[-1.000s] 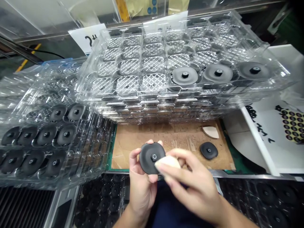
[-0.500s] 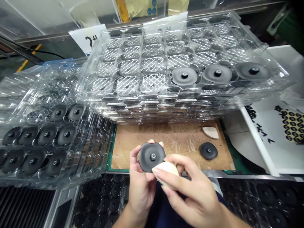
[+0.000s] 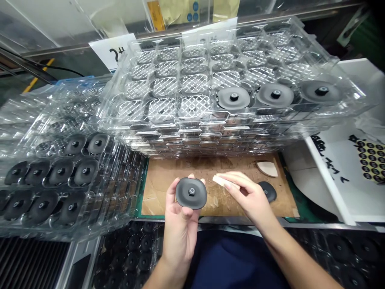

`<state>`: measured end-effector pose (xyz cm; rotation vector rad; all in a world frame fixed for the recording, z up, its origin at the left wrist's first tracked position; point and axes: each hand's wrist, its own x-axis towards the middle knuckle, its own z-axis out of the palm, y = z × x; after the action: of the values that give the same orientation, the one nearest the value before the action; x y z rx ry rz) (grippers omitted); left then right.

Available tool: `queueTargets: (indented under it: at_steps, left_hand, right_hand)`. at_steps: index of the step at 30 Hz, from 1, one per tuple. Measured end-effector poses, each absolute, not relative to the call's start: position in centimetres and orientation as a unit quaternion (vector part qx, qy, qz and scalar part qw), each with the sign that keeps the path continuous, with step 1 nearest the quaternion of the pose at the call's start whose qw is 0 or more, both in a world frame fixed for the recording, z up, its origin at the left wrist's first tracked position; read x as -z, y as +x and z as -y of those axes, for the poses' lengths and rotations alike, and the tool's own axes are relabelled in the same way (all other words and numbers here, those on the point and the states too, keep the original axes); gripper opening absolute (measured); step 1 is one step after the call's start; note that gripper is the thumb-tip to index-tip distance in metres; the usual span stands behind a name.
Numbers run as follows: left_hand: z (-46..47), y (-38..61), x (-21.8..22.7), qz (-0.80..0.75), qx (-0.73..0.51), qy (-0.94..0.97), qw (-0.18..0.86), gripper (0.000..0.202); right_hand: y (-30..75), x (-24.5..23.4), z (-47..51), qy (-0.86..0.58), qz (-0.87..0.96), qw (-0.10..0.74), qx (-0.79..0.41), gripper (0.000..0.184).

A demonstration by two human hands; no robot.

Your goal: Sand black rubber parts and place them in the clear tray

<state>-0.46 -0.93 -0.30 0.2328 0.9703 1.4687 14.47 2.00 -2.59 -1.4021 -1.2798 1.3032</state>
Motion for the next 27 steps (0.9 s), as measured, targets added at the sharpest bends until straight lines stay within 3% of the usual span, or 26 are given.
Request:
queueTargets:
  at_steps: [4,8,12,16,18,22,25,27]
  left_hand:
    - [0.8,-0.8,0.6,-0.425,-0.631,0.09,0.643,0.052]
    - [0.8,-0.9,0.5,-0.424,-0.61,0.081,0.665,0.057]
    - [0.8,-0.7,0.2,-0.43,-0.582,0.086,0.685,0.059]
    - [1.3,-0.6,0.4,-0.434,-0.542,0.087,0.715,0.062]
    - [1.5,-0.7,0.5,-0.438,-0.505,0.078,0.74,0.058]
    - [1.8,-1.0,0.4,-0.463,-0.483,0.047,0.742,0.046]
    - [1.6,-0.8,-0.1,-0.451,-0.475,0.057,0.753,0.031]
    - [1.5,-0.8,-0.5,-0.435,-0.468,0.066,0.767,0.04]
  right_hand:
    - [14.0,6.2,0.4,-0.563,0.449,0.356,-0.595,0.047]
    - [14.0,7.5,2.0,-0.577,0.41,0.332,-0.624,0.047]
    - [14.9,4.5,0.1,-0.593,0.419,0.366,-0.582,0.034]
    - [13.9,-1.0,-1.5,-0.525,0.601,0.428,-0.423,0.027]
    - [13.1,-3.1,-1.8,-0.446,0.717,0.391,-0.366,0.025]
    - [12.1,-4.5,-2.2,-0.372,0.792,0.239,-0.422,0.022]
    - [11.8,-4.5,-2.5,-0.418,0.787,0.289,-0.35,0.025]
    - [12.1,-4.6,-2.2,-0.41,0.787,0.313,-0.337,0.027]
